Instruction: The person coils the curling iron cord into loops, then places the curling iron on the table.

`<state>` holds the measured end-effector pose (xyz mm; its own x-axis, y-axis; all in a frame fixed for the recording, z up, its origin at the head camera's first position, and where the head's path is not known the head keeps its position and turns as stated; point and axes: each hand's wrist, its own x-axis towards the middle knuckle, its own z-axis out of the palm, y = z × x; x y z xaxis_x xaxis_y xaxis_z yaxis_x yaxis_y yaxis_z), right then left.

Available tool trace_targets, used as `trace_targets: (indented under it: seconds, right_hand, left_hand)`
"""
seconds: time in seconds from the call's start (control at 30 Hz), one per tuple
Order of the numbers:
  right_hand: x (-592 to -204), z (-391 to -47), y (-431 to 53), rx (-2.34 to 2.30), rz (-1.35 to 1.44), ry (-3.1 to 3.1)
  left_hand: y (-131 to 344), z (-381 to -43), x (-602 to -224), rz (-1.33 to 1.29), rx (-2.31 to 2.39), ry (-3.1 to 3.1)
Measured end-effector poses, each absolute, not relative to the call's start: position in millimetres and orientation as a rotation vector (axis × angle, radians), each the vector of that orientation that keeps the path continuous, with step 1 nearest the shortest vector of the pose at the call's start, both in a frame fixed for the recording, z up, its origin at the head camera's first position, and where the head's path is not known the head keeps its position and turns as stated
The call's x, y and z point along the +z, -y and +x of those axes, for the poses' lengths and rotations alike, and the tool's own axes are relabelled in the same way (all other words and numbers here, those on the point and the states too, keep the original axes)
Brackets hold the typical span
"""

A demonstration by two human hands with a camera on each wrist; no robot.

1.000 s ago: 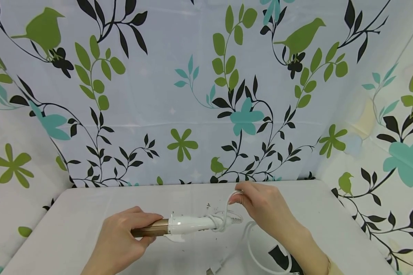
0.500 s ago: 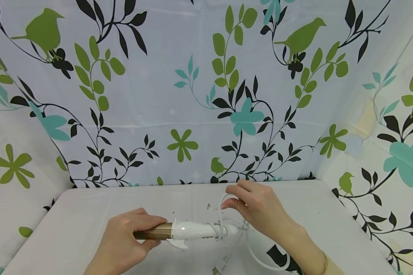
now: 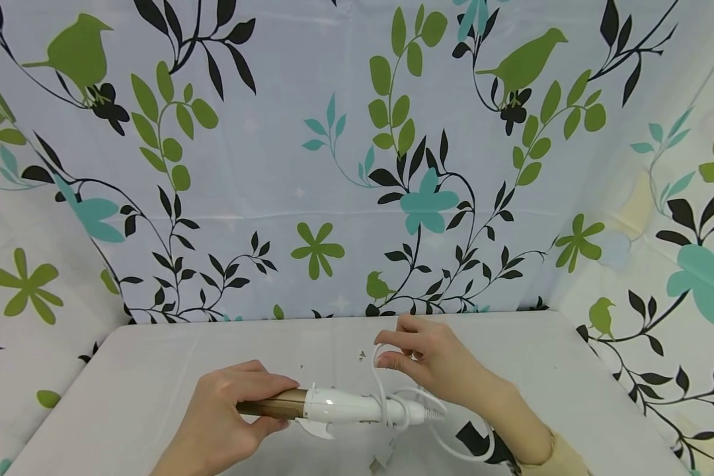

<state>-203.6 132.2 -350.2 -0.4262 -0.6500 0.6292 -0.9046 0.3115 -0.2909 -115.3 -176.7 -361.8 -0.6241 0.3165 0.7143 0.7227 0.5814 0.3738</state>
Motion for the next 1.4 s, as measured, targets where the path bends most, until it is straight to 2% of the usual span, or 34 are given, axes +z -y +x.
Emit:
trace_targets:
  seconds: [0.27,0.7,1.1,1.4]
  right_hand:
    - [-375.5,-202.1,-126.4,1.045,1.333,2.226]
    - [-407.9,-185.4,-115.7,1.125,1.061,2.097]
    - [-399.0,-176.9,-100.1,1.16,1.002,1.993]
    - [-410.7,-178.7,-95.4,1.321,1.013,2.015]
  left_hand:
    - [174.6,-115.7,-362.9,-0.837,-0.947,2.183]
    - [170.9,-117.6,-363.6,-0.821,-0.96,2.14]
    - [164.0,-118.6,-364.5,-0.868,-0.962,2.171]
    - [162.1,-119.7,-365.8,-0.849,-0.952,2.182]
